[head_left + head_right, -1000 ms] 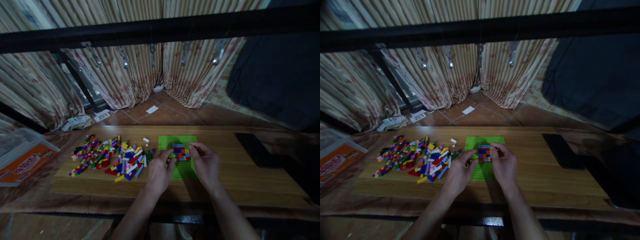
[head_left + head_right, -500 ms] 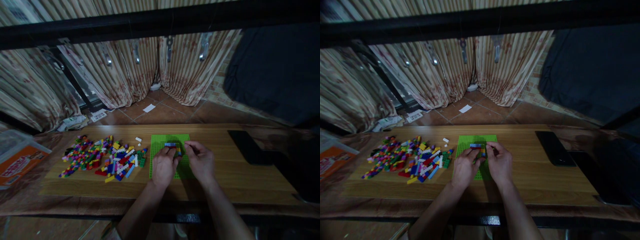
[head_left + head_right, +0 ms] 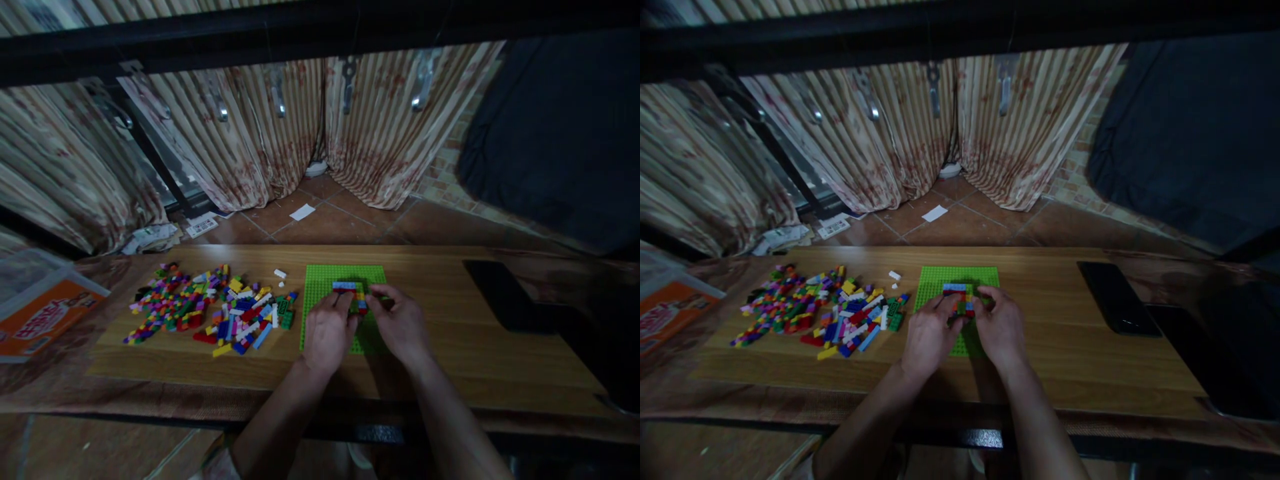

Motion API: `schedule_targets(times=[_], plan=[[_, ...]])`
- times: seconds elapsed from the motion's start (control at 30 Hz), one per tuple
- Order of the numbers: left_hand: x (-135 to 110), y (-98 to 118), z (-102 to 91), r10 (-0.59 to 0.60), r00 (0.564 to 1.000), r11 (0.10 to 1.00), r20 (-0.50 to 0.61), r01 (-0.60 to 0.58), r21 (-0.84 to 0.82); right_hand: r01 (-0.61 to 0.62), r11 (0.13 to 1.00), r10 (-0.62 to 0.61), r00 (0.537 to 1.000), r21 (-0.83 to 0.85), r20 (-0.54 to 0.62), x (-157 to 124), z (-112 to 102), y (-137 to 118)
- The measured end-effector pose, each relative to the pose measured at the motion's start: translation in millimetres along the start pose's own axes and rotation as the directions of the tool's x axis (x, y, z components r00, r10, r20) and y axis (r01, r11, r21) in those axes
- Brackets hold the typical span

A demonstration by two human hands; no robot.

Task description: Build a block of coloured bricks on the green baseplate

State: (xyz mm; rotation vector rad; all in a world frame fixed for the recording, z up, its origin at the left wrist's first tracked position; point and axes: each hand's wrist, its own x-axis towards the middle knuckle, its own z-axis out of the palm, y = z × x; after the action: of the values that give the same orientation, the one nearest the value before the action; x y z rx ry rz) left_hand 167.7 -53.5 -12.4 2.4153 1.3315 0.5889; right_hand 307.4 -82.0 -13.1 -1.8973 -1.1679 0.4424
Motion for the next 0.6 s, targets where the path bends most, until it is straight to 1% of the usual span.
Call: schedule_targets(times=[0.1, 0.3, 0.43, 0.6], plan=[[-3, -3, -5.2, -0.035, 0.999, 0.999, -0.016, 0.035, -0.037, -0.003, 1.0, 0.002, 1.0, -0.029, -0.005, 1, 4, 2], [-6, -17, -22.4, -0.102, 0.993, 0.99, -0.06, 0.095, -0.103, -0.012, 0.989, 0.021, 0.998, -0.147, 0.06, 3, 15, 4], [-5, -26, -29.8, -0.164, 0.984, 0.978, -0.072, 0.152, -0.145, 0.005, 0.978, 0.007, 0.998, -0.209, 0.057, 3, 19, 4], [-6, -32, -34.0, -0.16, 0.984, 0.975, -0.08, 0.145, -0.17, 0.002, 0.966, 0.018, 0.997, -0.259, 0.075, 4, 18, 4]])
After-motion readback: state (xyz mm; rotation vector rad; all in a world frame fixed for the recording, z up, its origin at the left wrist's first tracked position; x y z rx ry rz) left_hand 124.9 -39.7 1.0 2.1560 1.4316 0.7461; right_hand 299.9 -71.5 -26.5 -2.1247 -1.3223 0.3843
